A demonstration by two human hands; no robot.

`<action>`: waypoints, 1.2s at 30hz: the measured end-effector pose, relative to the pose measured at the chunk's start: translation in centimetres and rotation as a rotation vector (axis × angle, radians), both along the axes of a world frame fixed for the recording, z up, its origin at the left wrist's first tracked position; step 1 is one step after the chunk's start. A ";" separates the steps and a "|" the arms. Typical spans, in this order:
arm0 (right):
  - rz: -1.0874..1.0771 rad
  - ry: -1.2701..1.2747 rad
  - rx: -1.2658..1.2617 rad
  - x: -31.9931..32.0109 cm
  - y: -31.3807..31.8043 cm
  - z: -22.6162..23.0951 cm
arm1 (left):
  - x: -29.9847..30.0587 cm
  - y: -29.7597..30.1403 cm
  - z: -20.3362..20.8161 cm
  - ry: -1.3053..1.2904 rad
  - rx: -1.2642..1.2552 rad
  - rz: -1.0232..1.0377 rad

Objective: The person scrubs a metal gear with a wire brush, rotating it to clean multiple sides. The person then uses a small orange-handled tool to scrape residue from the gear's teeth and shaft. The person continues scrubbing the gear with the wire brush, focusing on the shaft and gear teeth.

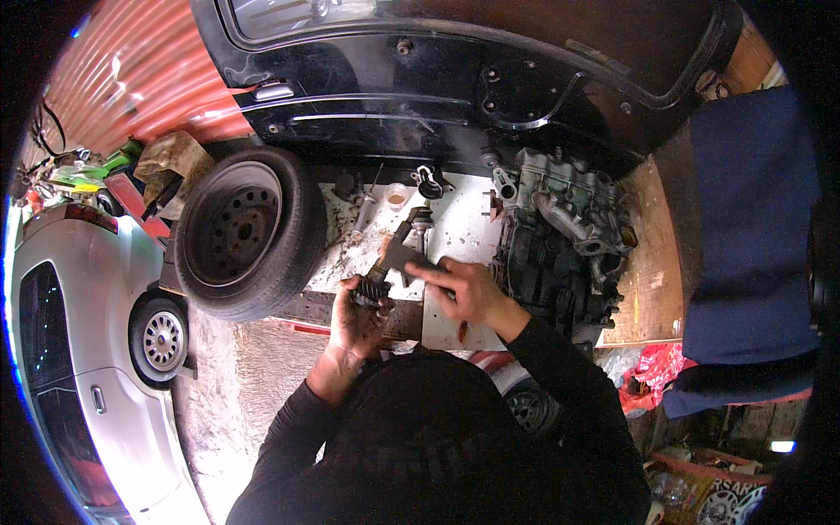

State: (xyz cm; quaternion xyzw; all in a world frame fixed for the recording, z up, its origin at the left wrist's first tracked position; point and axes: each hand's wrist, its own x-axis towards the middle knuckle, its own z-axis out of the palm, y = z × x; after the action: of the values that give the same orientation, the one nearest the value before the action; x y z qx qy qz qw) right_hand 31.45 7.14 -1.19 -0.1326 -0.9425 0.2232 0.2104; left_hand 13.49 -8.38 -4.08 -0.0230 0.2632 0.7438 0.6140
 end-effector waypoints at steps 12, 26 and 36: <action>-0.082 0.053 -0.073 -2.7 -1.8 2.4 | -3.1 -0.7 0.5 0.078 -0.034 -0.034; -0.288 0.137 -0.151 -7.3 -3.8 5.0 | -8.1 -1.9 1.7 1.146 -0.004 0.245; -0.514 0.039 -0.098 -8.8 -0.4 4.6 | -11.6 -1.3 2.3 1.645 0.100 0.371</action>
State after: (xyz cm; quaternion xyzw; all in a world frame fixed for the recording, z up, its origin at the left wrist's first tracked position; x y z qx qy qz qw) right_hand 22.66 6.79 3.37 -0.3734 -0.8616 0.2105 0.2718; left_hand 1.93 -9.66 -1.80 0.5102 0.5853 0.6230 0.0950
